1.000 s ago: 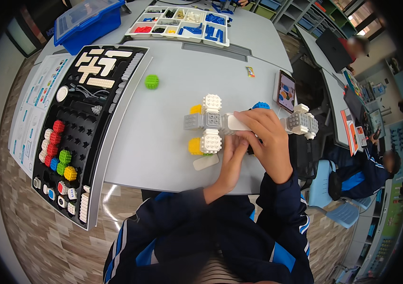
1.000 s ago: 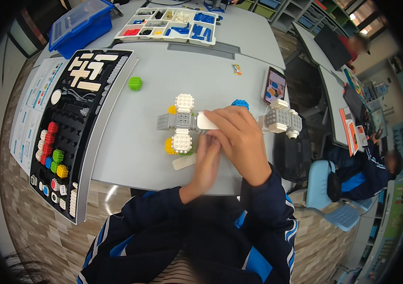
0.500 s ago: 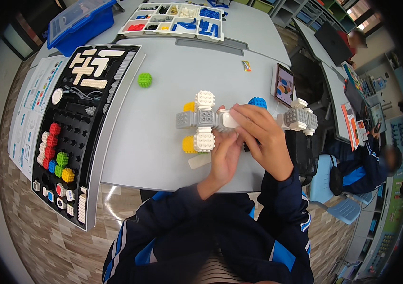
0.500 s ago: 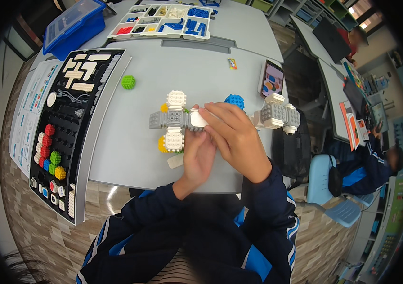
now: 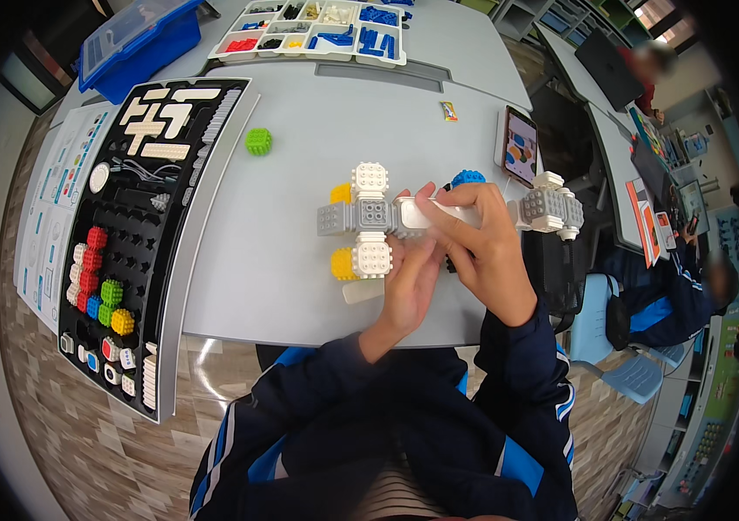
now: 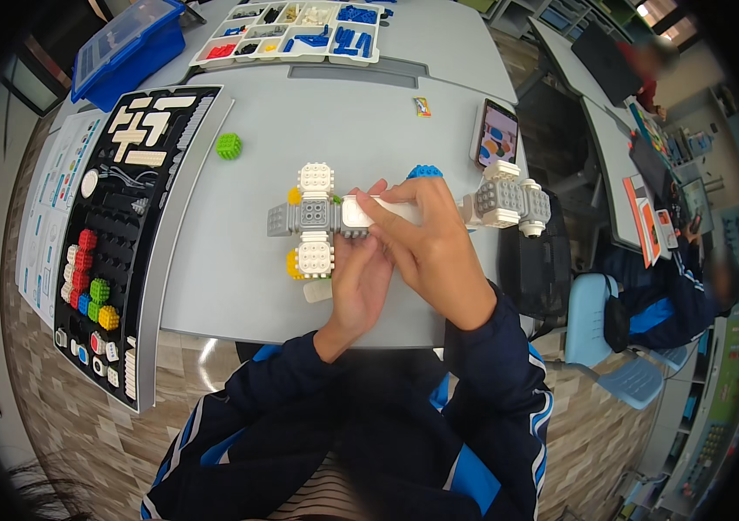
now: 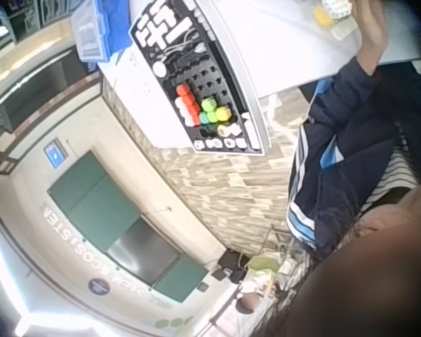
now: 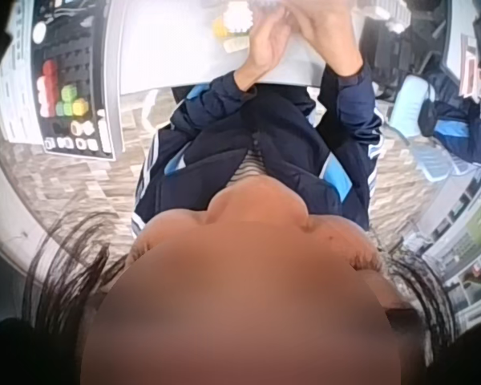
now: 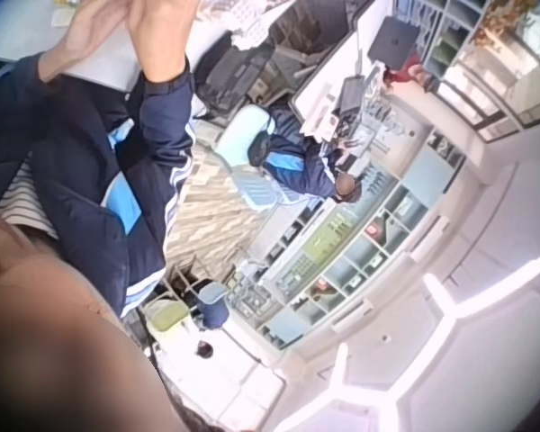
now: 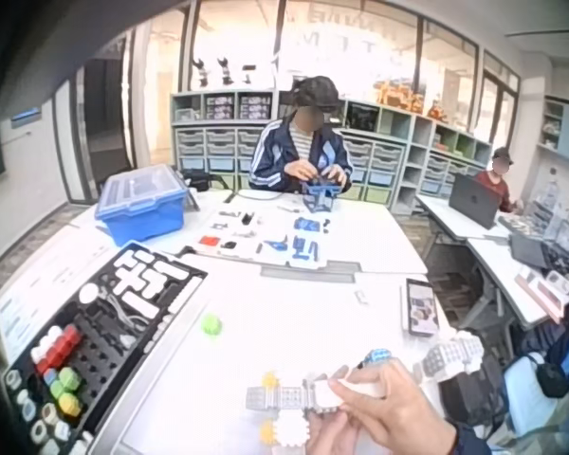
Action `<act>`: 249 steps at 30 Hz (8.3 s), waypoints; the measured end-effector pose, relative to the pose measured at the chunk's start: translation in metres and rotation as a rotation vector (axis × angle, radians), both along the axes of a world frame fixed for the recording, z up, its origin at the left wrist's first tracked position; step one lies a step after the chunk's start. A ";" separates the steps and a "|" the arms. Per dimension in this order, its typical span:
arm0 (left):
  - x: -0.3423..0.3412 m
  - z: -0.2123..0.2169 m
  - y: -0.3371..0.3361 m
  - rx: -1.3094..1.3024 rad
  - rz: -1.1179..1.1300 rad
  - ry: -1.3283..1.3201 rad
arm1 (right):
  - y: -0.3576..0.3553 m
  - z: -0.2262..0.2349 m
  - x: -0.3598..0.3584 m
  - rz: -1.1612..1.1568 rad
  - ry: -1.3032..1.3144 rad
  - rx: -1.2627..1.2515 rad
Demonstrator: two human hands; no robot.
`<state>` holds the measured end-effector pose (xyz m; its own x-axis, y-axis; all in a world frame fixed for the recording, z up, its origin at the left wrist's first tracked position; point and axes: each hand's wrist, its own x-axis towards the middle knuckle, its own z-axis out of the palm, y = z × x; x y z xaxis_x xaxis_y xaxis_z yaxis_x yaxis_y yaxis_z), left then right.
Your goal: The person assembles a multi-colored LEGO model at a table, repeatedly attaching and detaching pieces to adjust the structure. They handle white, blue, red, yellow, and green LEGO bricks, aligning them by hand and occasionally rotating the model to fit components.
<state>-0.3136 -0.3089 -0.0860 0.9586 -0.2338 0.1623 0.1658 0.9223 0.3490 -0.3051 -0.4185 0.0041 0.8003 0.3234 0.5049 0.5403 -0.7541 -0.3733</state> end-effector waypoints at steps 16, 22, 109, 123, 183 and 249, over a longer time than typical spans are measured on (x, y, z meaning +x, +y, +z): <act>-0.004 0.008 -0.012 0.197 0.124 0.010 | -0.006 0.009 0.002 0.066 0.061 0.016; -0.006 0.008 -0.014 0.195 0.140 0.023 | -0.009 0.011 0.002 0.109 0.060 -0.040; 0.011 0.027 -0.022 0.189 0.030 0.174 | 0.016 -0.038 -0.009 -0.525 -0.511 -0.533; 0.011 -0.005 -0.012 0.372 0.236 -0.130 | 0.008 -0.050 -0.002 -0.326 -0.636 -0.430; -0.036 0.037 0.185 1.348 0.262 -0.275 | 0.057 -0.075 -0.066 0.014 0.044 -0.222; 0.005 0.097 0.139 1.687 0.586 -0.775 | -0.051 -0.083 -0.077 -0.253 -0.021 -0.006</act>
